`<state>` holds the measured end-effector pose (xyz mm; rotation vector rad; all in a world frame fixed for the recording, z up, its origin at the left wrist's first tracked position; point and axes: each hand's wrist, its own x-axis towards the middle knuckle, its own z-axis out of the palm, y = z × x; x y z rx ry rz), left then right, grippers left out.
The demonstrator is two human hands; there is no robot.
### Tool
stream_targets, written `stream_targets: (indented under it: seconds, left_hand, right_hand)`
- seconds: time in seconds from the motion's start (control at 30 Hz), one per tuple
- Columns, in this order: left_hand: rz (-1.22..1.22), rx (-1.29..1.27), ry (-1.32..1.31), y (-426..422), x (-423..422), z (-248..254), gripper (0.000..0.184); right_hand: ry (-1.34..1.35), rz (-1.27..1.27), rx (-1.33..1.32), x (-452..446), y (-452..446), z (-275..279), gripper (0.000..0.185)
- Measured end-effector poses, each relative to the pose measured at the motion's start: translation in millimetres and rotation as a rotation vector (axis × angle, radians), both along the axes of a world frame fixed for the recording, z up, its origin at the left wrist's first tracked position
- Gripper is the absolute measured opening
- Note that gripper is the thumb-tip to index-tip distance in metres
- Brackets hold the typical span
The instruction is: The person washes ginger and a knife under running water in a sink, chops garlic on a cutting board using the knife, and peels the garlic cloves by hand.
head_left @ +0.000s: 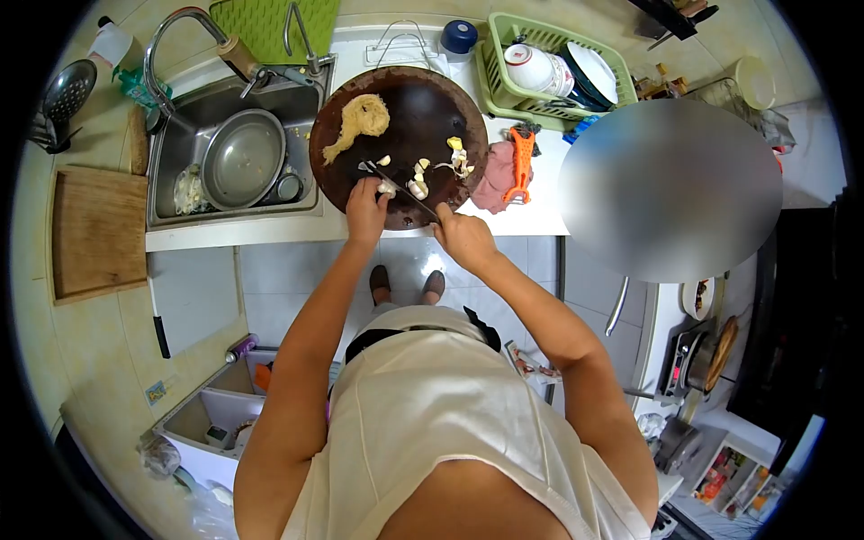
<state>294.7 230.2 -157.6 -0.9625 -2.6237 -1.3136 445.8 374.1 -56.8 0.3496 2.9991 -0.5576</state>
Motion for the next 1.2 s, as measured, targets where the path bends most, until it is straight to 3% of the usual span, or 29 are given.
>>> stream_targets:
  seconds: [0.73, 1.2]
  left_hand:
    - [0.003, -0.028, 0.027, -0.8, -4.0, 6.2, 0.018]
    - [0.006, -0.083, -0.052, 0.1, -4.5, 3.3, 0.019]
  right_hand:
    - [-0.179, -0.030, -0.054, -21.6, -11.8, 10.4, 0.021]
    - [-0.057, -0.126, -0.152, -20.7, -24.4, -41.5, 0.025]
